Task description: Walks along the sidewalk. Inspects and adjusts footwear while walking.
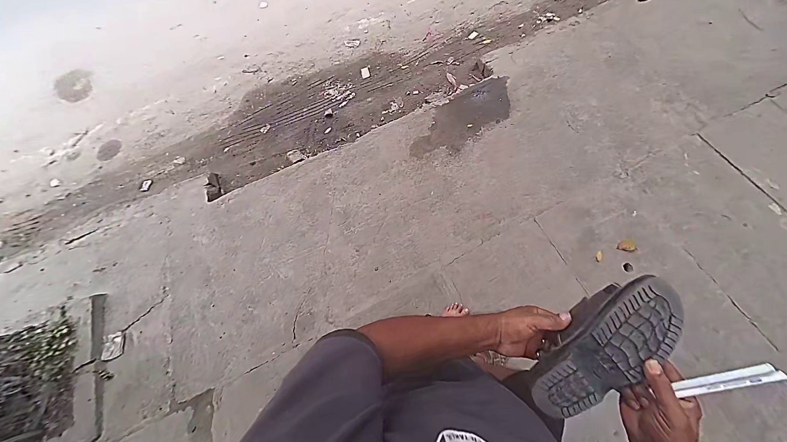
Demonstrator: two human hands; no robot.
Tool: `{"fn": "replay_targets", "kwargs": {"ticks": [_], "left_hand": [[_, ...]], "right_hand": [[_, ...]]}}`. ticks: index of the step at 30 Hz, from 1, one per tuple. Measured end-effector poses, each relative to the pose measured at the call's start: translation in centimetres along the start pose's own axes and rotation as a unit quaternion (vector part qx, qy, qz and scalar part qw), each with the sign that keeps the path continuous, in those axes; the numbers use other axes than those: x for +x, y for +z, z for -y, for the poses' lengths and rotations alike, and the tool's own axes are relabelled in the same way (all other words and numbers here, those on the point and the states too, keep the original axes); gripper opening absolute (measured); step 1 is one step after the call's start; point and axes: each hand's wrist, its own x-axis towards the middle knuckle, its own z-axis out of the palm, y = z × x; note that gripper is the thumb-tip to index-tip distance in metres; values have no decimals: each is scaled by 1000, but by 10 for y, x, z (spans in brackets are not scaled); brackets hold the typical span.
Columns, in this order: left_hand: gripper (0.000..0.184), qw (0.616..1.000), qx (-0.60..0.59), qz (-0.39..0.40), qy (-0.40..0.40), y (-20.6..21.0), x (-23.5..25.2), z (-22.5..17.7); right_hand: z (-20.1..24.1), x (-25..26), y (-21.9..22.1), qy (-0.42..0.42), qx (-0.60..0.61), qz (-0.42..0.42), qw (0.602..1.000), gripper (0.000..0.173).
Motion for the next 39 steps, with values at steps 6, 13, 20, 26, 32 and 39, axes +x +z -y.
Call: {"fn": "replay_targets", "kwargs": {"ticks": [6,13,20,26,32,39], "left_hand": [[14,984,85,-143,69,-4,94,-36],[40,740,567,-326,-156,-35,257,-54],[38,531,677,-341,-377,-42,391,-62],[38,498,720,-323,-359,-27,439,-60],[78,364,745,-159,-536,3,447,-55],[66,421,701,-124,-562,35,454,-74]], "right_hand": [[-53,109,-49,102,-82,-36,991,21],[-100,227,-204,272,-360,-85,888,26],[-48,251,-396,393,-499,-92,767,25],[-29,213,-471,417,-460,-201,758,23],[-45,220,-448,431,-447,-144,770,26],[-62,268,-404,428,-420,-90,796,24]]}}
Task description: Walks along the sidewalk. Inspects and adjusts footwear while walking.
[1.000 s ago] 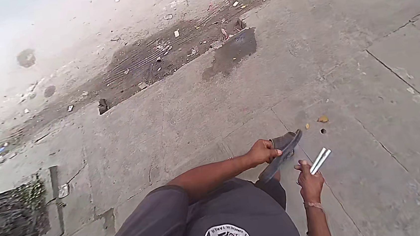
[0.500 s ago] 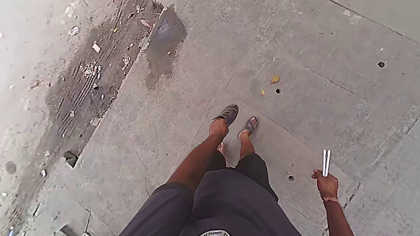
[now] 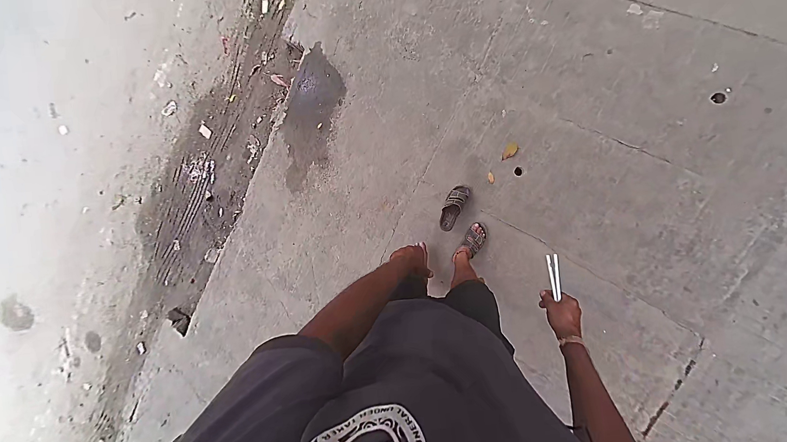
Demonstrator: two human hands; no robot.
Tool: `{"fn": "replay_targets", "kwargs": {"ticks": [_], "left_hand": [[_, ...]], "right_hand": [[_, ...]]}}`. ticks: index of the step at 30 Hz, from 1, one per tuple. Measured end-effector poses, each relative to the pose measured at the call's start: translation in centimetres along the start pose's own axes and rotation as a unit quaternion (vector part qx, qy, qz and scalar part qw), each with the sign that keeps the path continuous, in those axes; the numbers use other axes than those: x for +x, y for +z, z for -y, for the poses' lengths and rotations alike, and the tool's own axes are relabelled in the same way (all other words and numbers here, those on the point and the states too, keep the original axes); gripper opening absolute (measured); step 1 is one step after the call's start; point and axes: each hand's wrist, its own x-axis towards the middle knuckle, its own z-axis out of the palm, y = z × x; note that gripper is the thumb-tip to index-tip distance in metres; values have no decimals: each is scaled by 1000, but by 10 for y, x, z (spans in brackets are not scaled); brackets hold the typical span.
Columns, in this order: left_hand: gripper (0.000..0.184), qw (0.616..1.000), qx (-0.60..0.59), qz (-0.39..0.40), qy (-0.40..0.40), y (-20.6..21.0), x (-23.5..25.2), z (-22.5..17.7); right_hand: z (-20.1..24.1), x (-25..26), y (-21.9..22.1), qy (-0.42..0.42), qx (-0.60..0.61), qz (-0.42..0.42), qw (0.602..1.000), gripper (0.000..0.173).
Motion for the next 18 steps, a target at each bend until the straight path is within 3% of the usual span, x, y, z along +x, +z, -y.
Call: {"fn": "replay_targets", "kwargs": {"ticks": [6,13,18], "left_hand": [[66,994,-78,-51,59,-29,7,0],[54,981,-129,-100,101,-53,22,30],[42,934,-318,-123,108,-86,33,41]], "right_hand": [[19,14,-13,-9,-7,-2,1000,24],[13,19,-39,28,-2,-25,999,23],[22,23,-41,58,-22,-3,998,27]]}}
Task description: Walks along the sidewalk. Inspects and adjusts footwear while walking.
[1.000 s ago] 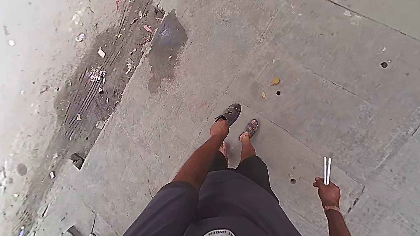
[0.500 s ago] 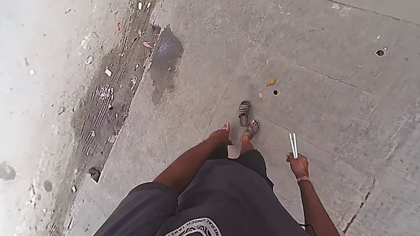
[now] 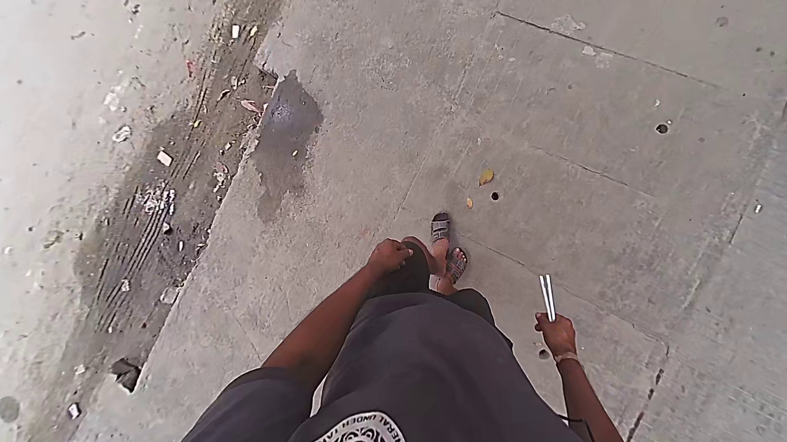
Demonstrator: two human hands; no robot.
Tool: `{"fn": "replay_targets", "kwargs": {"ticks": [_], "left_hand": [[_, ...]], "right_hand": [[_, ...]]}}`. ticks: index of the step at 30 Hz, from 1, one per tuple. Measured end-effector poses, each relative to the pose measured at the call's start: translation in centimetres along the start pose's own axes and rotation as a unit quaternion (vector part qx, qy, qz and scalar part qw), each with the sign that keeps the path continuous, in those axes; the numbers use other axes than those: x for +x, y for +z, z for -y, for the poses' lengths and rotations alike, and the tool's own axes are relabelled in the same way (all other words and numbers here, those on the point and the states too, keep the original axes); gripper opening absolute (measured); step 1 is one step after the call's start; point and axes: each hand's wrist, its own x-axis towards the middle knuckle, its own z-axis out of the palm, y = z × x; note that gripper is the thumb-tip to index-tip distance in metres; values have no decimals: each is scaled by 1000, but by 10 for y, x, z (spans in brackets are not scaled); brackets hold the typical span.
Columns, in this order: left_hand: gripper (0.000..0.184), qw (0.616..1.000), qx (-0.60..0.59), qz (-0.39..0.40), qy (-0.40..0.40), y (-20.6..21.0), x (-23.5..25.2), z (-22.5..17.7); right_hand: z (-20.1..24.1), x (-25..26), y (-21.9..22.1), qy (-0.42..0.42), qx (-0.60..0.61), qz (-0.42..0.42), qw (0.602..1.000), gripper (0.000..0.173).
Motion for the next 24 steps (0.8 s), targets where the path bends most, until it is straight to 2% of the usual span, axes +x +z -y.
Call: {"fn": "replay_targets", "kwargs": {"ticks": [4,7,10,13,15,17,19,20,22,24], "left_hand": [[39,997,-72,-14,15,-33,29,-28],[33,983,-173,-20,57,-62,54,-66],[32,969,-232,-25,83,-101,86,-116],[30,964,-242,-46,100,-161,137,-173],[35,975,-207,-23,81,-208,171,-205],[46,996,-61,19,55,-271,199,-238],[56,991,119,41,34,-336,214,-277],[58,984,172,33,22,-367,219,-296],[60,986,169,-8,3,-422,232,-333],[60,997,65,-41,-7,-466,252,-374]], "right_hand": [[30,20,-6,-2,-59,32,998,31],[73,52,-23,-7,-86,44,995,29],[135,98,-52,-10,-100,40,994,28],[222,149,-95,-14,-87,14,996,28],[283,162,-132,-7,-56,-7,998,28],[353,165,-173,-21,-27,-23,999,26],[422,165,-214,-47,-16,-23,998,26],[453,165,-232,-59,-10,-22,998,25],[502,174,-262,-66,18,-27,997,25],[537,201,-287,-53,43,-31,997,24]]}}
